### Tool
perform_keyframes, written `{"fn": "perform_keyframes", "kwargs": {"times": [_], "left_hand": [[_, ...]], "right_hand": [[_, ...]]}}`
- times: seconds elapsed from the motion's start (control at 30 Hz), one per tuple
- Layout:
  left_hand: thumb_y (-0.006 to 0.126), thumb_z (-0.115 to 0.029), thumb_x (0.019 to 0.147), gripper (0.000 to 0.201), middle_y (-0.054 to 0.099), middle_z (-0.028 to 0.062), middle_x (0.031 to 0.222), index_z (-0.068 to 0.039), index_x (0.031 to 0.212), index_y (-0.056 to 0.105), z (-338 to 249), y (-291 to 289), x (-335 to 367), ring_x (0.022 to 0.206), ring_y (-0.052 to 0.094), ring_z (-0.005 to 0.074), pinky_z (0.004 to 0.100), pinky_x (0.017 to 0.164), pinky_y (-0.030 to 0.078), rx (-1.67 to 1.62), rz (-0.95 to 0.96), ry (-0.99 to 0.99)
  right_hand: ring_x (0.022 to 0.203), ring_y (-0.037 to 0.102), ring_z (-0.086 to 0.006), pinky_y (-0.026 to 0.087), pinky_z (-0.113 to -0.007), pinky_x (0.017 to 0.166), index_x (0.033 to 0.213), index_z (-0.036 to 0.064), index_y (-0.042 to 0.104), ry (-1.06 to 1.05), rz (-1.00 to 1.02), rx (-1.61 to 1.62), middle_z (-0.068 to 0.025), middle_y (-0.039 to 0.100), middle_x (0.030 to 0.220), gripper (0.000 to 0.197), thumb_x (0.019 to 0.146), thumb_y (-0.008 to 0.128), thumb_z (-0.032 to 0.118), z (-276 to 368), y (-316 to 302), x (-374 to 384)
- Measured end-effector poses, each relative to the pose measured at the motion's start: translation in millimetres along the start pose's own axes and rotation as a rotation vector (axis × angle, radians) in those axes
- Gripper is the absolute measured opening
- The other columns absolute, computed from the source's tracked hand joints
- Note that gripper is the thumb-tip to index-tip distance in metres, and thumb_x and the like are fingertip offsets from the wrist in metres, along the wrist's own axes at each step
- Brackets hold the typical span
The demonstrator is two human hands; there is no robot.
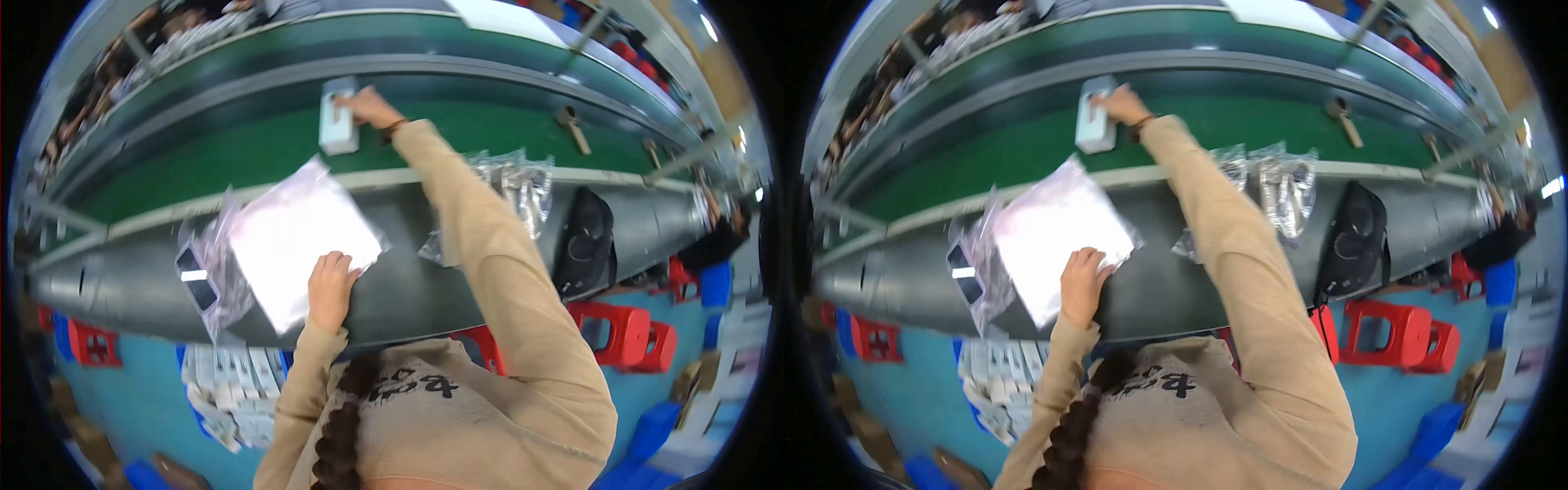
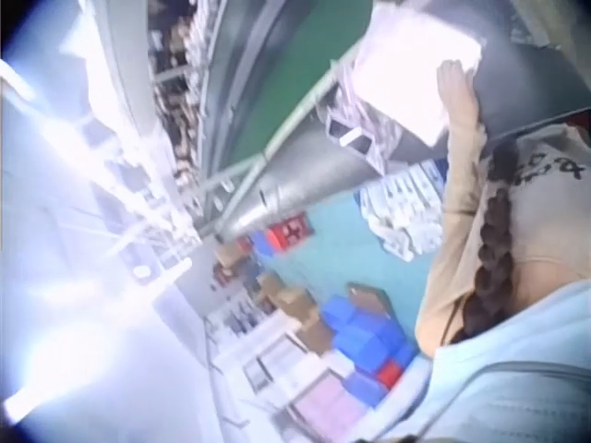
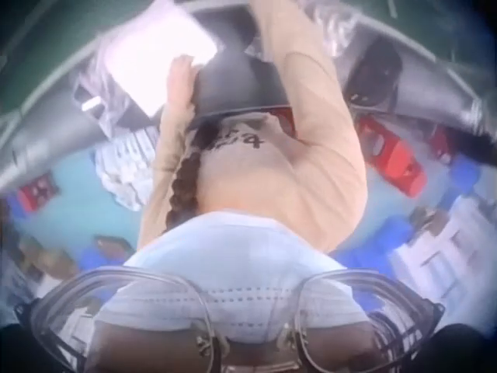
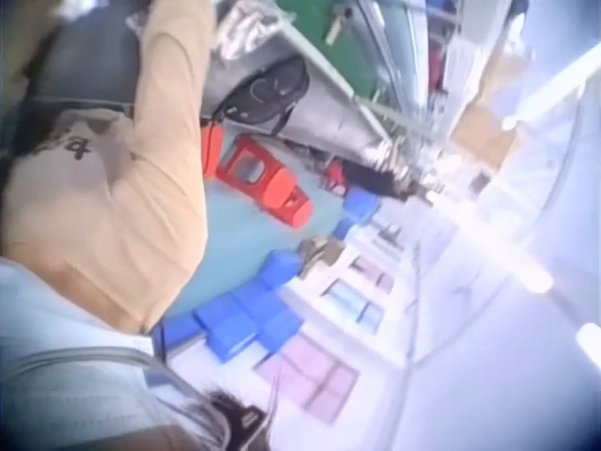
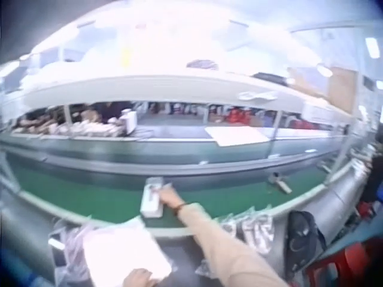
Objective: Packing small handheld fans into individual product boxes along an assembly line.
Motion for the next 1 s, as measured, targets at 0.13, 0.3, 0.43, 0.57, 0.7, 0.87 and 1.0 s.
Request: {"fn": "perform_keyframes", "kwargs": {"times": [0.13,0.3,0.43,0.57,0.7,0.87,1.0], "left_hand": [[0.064,-0.002,0.076,0.011,0.057,0.0121,0.088,-0.001,0.087,0.063,14,-5,-13,0.083,0.056,0.0306,0.0392,0.072,0.047,0.029,0.017,-0.051],[0.062,-0.001,0.081,0.013,0.057,0.0122,0.087,-0.001,0.094,0.066,8,-17,-2,0.083,0.055,0.0296,0.0389,0.070,0.046,0.080,-0.001,-0.178],[0.062,-0.001,0.081,0.019,0.061,0.0130,0.079,0.000,0.100,0.065,17,-13,9,0.074,0.059,0.0295,0.0389,0.066,0.048,-0.104,0.045,-0.276],[0.063,0.001,0.079,0.022,0.066,0.0131,0.076,-0.001,0.101,0.066,28,-24,-10,0.068,0.065,0.0213,0.0310,0.066,0.051,-0.283,0.005,-0.554],[0.067,0.000,0.076,0.021,0.066,0.0099,0.075,-0.002,0.097,0.067,24,-24,8,0.066,0.066,0.0189,0.0278,0.066,0.051,-0.287,0.039,-0.487],[0.073,-0.004,0.075,0.020,0.070,0.0082,0.077,0.000,0.094,0.069,45,-17,-10,0.068,0.064,0.0116,0.0244,0.065,0.050,-0.566,0.078,-0.675],[0.070,-0.007,0.080,0.015,0.070,0.0095,0.079,-0.001,0.093,0.070,56,-5,-8,0.070,0.066,0.0134,0.0244,0.066,0.051,-0.720,0.110,-0.677]], "right_hand": [[0.079,0.066,-0.0357,0.052,-0.040,0.074,0.093,-0.0036,0.069,-0.048,0.104,-0.481,-0.0189,0.069,0.083,0.062,0.080,0.060,0.056,56,16,-33],[0.075,0.066,-0.0300,0.052,-0.042,0.076,0.094,0.0051,0.067,0.008,0.054,-0.710,-0.0124,0.068,0.081,0.045,0.082,0.056,0.048,52,-170,-29],[0.099,0.062,-0.0337,0.052,-0.049,0.077,0.106,0.0045,0.064,-0.099,-0.500,-1.357,-0.0204,0.064,0.102,0.048,0.078,0.063,0.044,-37,-385,-49],[0.123,0.047,-0.0404,0.039,-0.058,0.096,0.146,0.0150,0.025,0.402,-0.668,-1.220,-0.0258,0.047,0.134,0.097,0.070,0.068,0.057,-84,-419,-66],[0.082,0.064,-0.0297,0.050,-0.038,0.074,0.131,-0.0028,0.040,0.358,-0.597,-0.814,-0.0171,0.067,0.091,0.079,0.068,0.068,0.035,-155,-508,-97],[0.101,0.062,-0.0374,0.049,-0.045,0.082,0.108,0.0011,0.059,0.143,-0.294,-1.312,-0.0246,0.065,0.104,0.064,0.071,0.070,0.052,-103,-471,-63],[0.092,0.064,-0.0351,0.048,-0.041,0.081,0.114,-0.0027,0.055,-0.132,-0.303,-1.247,-0.0216,0.065,0.099,0.065,0.079,0.068,0.051,-38,-464,-73]]}}
Point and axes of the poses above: each hand's wrist, its own x-axis towards the middle knuckle, its own y-axis out of the palm, z = x × y, the point moved 5 cm from there along x, towards the middle knuckle
